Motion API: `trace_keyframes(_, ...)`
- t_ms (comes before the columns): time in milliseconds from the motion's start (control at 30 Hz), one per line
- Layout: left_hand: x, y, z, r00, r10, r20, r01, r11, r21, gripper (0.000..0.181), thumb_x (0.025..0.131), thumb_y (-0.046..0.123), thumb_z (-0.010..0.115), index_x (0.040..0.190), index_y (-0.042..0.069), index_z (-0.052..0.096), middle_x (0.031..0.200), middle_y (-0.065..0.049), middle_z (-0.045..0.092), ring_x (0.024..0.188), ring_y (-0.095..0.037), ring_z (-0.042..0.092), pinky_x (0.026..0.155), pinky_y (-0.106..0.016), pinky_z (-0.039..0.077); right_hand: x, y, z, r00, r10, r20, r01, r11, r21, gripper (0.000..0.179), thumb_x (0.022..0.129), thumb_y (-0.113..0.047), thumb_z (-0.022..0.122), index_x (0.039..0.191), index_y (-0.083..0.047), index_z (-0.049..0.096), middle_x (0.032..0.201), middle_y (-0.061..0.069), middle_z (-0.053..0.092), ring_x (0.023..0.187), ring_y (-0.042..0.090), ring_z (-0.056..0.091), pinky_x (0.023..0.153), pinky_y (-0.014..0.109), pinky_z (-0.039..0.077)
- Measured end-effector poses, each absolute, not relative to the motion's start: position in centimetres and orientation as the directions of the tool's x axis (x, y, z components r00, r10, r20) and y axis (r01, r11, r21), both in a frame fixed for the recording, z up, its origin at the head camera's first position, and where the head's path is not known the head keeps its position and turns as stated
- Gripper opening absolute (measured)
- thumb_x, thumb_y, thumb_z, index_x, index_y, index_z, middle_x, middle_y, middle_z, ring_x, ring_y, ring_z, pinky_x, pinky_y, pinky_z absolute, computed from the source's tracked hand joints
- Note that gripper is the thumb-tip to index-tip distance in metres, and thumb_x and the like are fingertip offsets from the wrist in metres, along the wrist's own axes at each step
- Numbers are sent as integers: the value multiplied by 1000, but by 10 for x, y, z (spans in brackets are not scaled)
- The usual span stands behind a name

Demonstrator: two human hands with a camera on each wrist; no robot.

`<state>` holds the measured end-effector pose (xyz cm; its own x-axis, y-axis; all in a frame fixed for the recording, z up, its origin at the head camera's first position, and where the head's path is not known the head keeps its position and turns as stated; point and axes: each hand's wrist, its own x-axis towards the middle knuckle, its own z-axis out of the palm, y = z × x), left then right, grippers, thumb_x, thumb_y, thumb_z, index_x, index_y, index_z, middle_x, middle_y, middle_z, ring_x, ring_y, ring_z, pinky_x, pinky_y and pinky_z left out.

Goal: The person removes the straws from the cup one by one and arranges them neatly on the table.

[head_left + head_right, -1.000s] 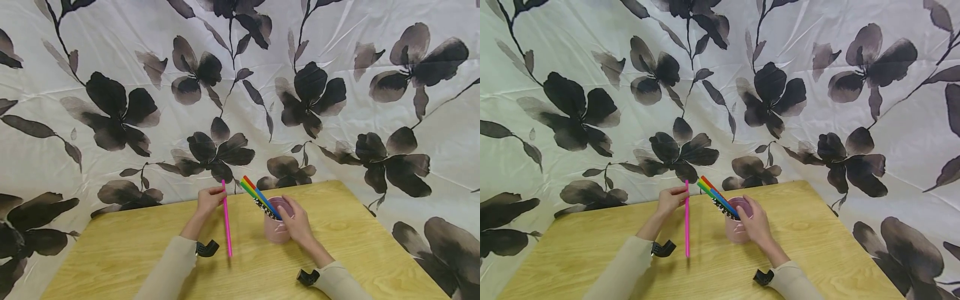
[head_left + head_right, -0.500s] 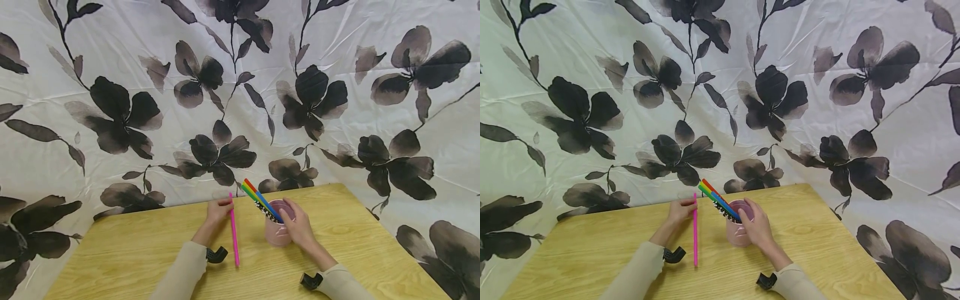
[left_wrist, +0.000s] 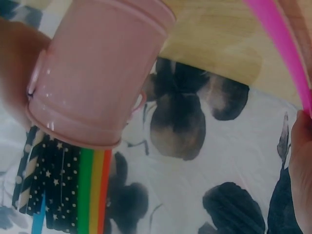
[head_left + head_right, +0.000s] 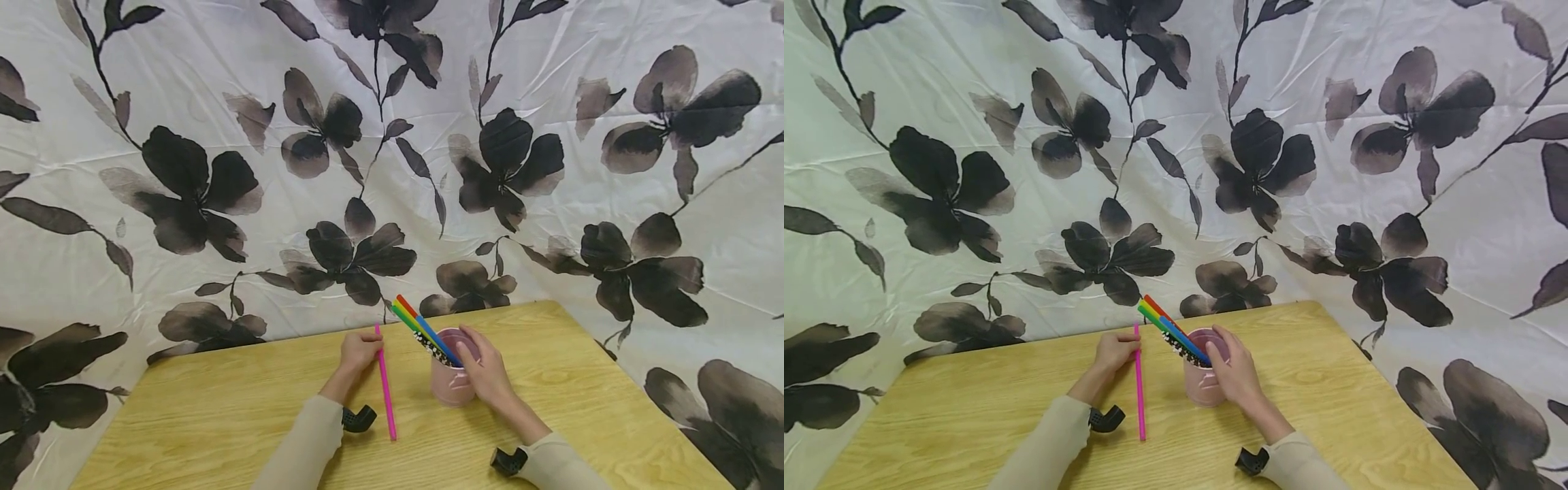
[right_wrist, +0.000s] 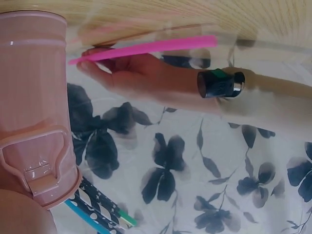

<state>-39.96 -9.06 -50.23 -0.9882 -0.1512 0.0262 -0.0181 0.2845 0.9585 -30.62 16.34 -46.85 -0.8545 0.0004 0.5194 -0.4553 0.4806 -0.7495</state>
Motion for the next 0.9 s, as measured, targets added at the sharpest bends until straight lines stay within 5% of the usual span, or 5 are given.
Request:
trace_keyframes(600, -411, -86, -495, -993, -109, 42, -7, 411, 912, 18, 72, 5, 68, 90, -1, 69, 82, -10, 64, 58, -11, 57, 51, -20, 47, -305, 164, -466, -853, -13, 521, -460, 491, -740, 40, 90, -36, 49, 124, -17, 49, 120, 4, 52, 107, 20, 49, 88, 42, 40)
trace_keyframes(900, -414, -86, -499, -990, -34, 139, 90, 608, 789, 16, 70, 11, 72, 84, 3, 70, 79, -5, 64, 76, -19, 56, 66, -28, 47, -305, 164, -467, -856, -11, 517, -457, 484, -746, 39, 89, -36, 50, 124, -17, 50, 119, 3, 52, 107, 20, 49, 89, 41, 39)
